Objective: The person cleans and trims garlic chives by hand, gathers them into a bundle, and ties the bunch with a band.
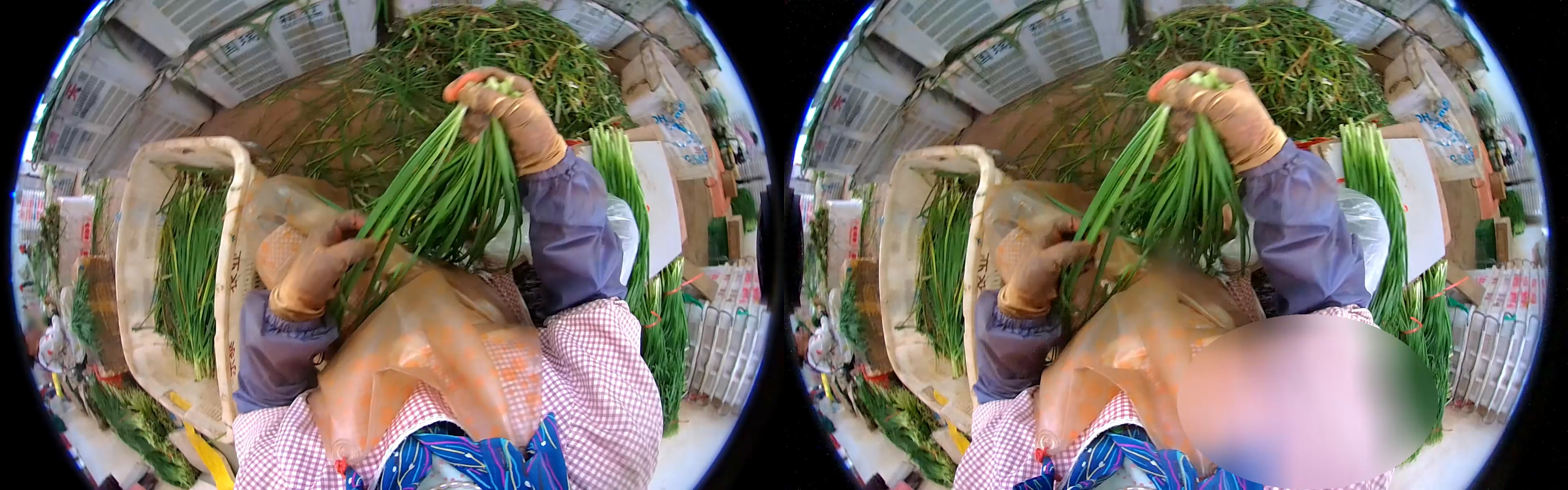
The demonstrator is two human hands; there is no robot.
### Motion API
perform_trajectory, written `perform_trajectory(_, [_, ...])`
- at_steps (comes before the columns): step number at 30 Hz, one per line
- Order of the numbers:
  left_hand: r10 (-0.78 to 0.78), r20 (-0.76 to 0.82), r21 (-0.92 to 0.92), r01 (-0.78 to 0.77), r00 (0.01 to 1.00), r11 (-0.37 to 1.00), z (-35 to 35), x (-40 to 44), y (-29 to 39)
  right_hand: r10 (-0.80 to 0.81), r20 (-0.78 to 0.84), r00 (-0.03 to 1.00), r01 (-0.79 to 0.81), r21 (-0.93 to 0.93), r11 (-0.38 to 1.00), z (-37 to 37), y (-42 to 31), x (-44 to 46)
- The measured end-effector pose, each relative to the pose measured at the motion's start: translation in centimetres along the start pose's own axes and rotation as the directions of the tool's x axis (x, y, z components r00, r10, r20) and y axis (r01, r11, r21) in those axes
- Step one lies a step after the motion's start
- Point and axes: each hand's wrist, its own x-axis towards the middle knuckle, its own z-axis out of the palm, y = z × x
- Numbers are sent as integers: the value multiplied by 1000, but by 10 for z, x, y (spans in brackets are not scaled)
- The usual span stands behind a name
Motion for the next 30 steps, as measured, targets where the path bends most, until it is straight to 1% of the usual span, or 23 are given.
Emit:
perform_trajectory(1, [-31, -4, 24, 31, 1000, 999, -1, -1, -2, -75, -6, 997, 75, -10, 997, -19, -9, 2])
perform_trajectory(2, [-60, -8, 48, 61, 998, 997, -3, -3, -3, -161, -84, 983, 156, -62, 986, -35, -19, 4])
perform_trajectory(3, [-49, 18, 54, 48, 999, 997, -6, -6, 1, -212, -74, 974, 209, -51, 977, -58, -28, 8])
perform_trajectory(5, [-118, -116, 300, 148, 986, 943, -15, -14, 12, -359, -282, 890, 326, -157, 932, -89, -43, 10])
perform_trajectory(6, [-109, -94, 308, 133, 990, 942, -23, -16, 11, -366, -368, 855, 270, -287, 919, -108, -51, 8])
perform_trajectory(8, [26, -146, 201, 4, 989, 980, -36, -15, 10, -402, -353, 845, 296, -316, 901, -128, -60, -2])
perform_trajectory(9, [120, -260, 305, -36, 958, 952, -33, -14, 21, -416, -329, 848, 311, -326, 893, -134, -64, -5])
perform_trajectory(11, [265, -310, 298, -172, 913, 939, -43, -9, 33, -442, -318, 839, 329, -351, 877, -122, -72, -18])
perform_trajectory(12, [264, -307, 300, -170, 914, 939, -39, -5, 39, -436, -284, 854, 348, -313, 884, -117, -75, -24])
perform_trajectory(14, [521, -382, 616, -210, 763, 759, -27, 3, 49, -465, -235, 854, 415, -234, 880, -110, -76, -30])
perform_trajectory(15, [520, -383, 617, -207, 764, 759, -21, 6, 52, -463, -236, 854, 413, -232, 881, -106, -77, -33])
perform_trajectory(17, [657, -90, 823, -316, 748, 472, -6, 11, 54, -484, -260, 836, 450, -181, 874, -98, -78, -40])
perform_trajectory(18, [686, 42, 850, -386, 726, 357, 3, 13, 52, -499, -261, 827, 479, -139, 867, -96, -76, -42])
perform_trajectory(19, [682, 37, 850, -382, 731, 364, 10, 12, 47, -492, -263, 830, 472, -138, 871, -95, -76, -44])
perform_trajectory(21, [558, 267, 832, -480, 786, 279, 22, 7, 35, -491, -270, 828, 493, -65, 867, -94, -76, -48])
perform_trajectory(22, [555, 266, 832, -478, 788, 281, 28, 3, 30, -498, -311, 809, 511, -47, 858, -94, -75, -48])
perform_trajectory(24, [312, 388, 851, -467, 867, 241, 36, -7, 18, -495, -281, 823, 510, -19, 860, -96, -74, -49])
perform_trajectory(25, [308, 384, 852, -463, 870, 244, 34, -9, 11, -492, -250, 834, 509, 6, 861, -95, -74, -50])
perform_trajectory(26, [271, 382, 863, -446, 883, 236, 31, -8, 2, -492, -314, 812, 511, -26, 859, -92, -73, -48])
perform_trajectory(27, [232, 381, 873, -430, 895, 229, 30, -9, -2, -459, -317, 830, 456, -88, 886, -86, -75, -52])
perform_trajectory(28, [455, 369, 861, -483, 810, 162, 31, -8, -2, -445, -343, 828, 424, -138, 895, -88, -72, -52])
perform_trajectory(29, [447, 365, 861, -479, 816, 172, 33, -8, 2, -430, -367, 825, 387, -187, 903, -90, -69, -49])
perform_trajectory(30, [524, 271, 817, -480, 807, 318, 43, -8, 16, -424, -370, 827, 385, -177, 906, -89, -66, -47])
